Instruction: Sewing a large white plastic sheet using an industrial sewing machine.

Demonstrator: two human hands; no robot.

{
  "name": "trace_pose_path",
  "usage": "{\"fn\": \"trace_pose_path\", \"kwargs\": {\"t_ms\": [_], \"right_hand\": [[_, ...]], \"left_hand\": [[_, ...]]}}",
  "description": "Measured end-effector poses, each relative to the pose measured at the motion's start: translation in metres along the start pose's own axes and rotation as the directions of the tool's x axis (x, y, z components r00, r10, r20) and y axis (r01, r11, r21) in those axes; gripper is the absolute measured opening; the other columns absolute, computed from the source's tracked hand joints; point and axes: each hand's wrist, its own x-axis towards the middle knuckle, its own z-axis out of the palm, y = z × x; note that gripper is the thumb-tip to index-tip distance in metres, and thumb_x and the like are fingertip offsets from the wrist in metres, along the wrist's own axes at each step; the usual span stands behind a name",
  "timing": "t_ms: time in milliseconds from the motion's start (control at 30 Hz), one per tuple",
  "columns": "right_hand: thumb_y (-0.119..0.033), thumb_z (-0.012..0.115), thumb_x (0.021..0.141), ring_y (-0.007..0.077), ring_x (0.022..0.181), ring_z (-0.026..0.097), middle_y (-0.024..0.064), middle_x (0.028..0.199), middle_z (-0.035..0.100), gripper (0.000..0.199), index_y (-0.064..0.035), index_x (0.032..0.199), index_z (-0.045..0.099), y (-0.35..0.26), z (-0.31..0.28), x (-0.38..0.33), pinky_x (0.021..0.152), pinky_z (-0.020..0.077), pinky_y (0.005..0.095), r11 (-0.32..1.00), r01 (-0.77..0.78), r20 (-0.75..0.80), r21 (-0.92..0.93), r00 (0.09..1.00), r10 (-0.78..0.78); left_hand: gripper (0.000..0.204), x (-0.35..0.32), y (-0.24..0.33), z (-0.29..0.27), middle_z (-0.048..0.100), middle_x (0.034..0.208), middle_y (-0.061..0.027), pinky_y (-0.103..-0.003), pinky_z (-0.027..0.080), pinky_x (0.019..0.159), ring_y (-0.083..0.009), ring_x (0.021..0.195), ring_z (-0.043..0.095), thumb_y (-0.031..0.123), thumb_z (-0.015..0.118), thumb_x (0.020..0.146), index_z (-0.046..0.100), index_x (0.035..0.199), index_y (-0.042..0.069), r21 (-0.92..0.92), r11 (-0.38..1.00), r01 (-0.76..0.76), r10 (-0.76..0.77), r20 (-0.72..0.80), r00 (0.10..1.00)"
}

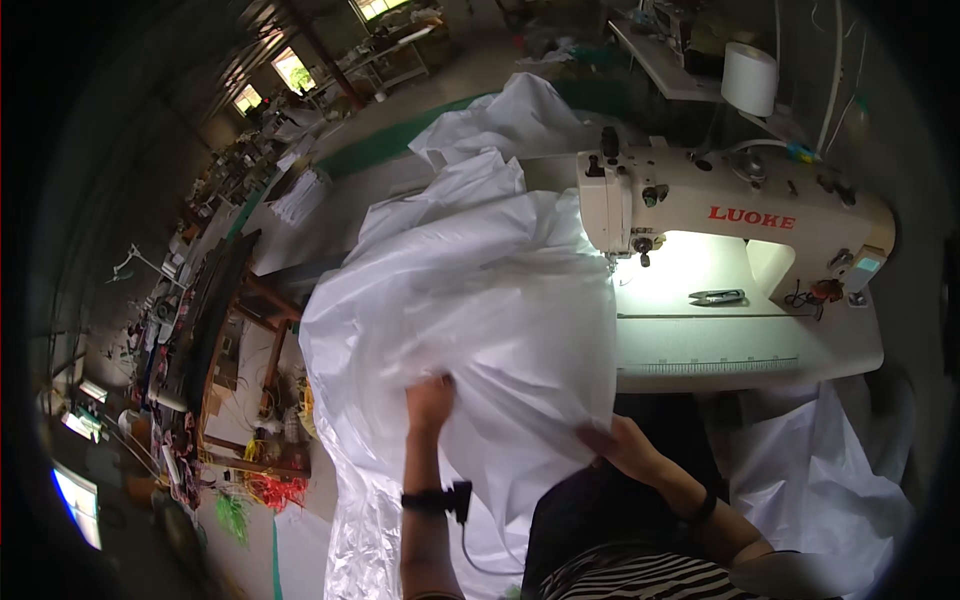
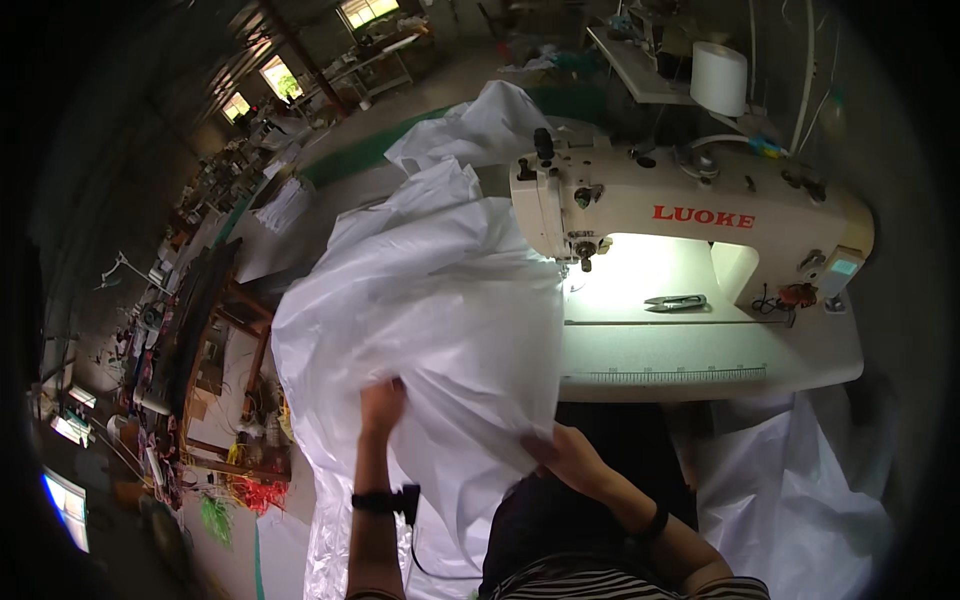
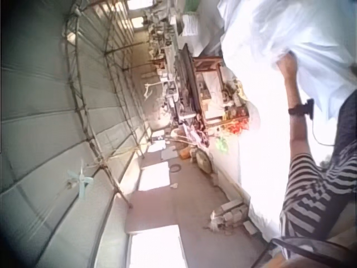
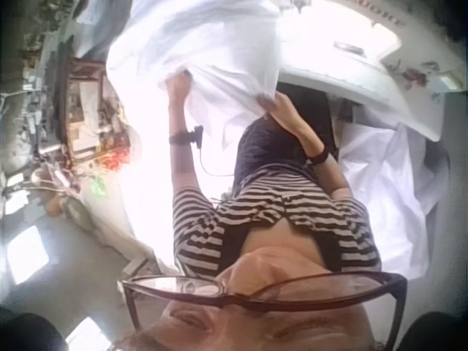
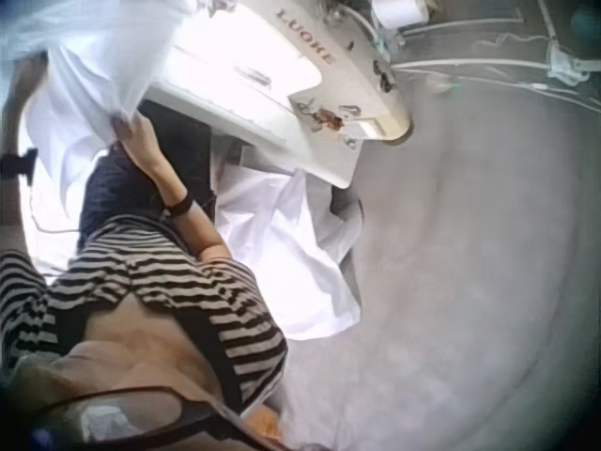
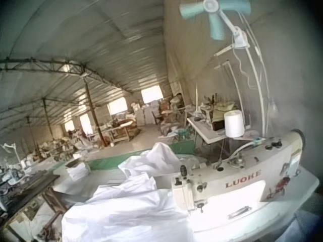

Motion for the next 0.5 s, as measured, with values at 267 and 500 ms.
{"fn": "trace_pose_path", "kwargs": {"t_ms": [267,500], "right_hand": [[-0.016,0.057,0.094,0.0283,0.083,0.067,0.0125,0.093,0.067,0.014,-0.0032,0.098,0.056,-0.046,0.012,0.095,0.07,0.0519,0.0418,0.707,0.26,-0.053,-0.658,0.92,-0.387],[-0.016,0.065,0.085,0.0301,0.111,0.058,0.0139,0.12,0.06,0.032,-0.0048,0.114,0.061,-0.08,0.023,0.178,0.1,0.0434,0.0439,0.559,0.29,0.222,-0.777,0.957,-0.187]], "left_hand": [[0.04,0.232,0.021,-0.003,0.06,0.127,-0.0198,-0.04,0.039,0.105,-0.0329,0.12,0.055,0.005,0.051,0.085,0.059,0.124,-0.001,-0.253,0.863,-0.437,0.341,-0.348,0.873],[0.042,0.35,0.056,-0.035,0.061,0.128,-0.0159,-0.036,0.04,0.104,-0.0279,0.119,0.056,-0.001,0.049,0.083,0.06,0.124,-0.001,-0.369,0.866,-0.338,0.424,0.181,0.887]]}}
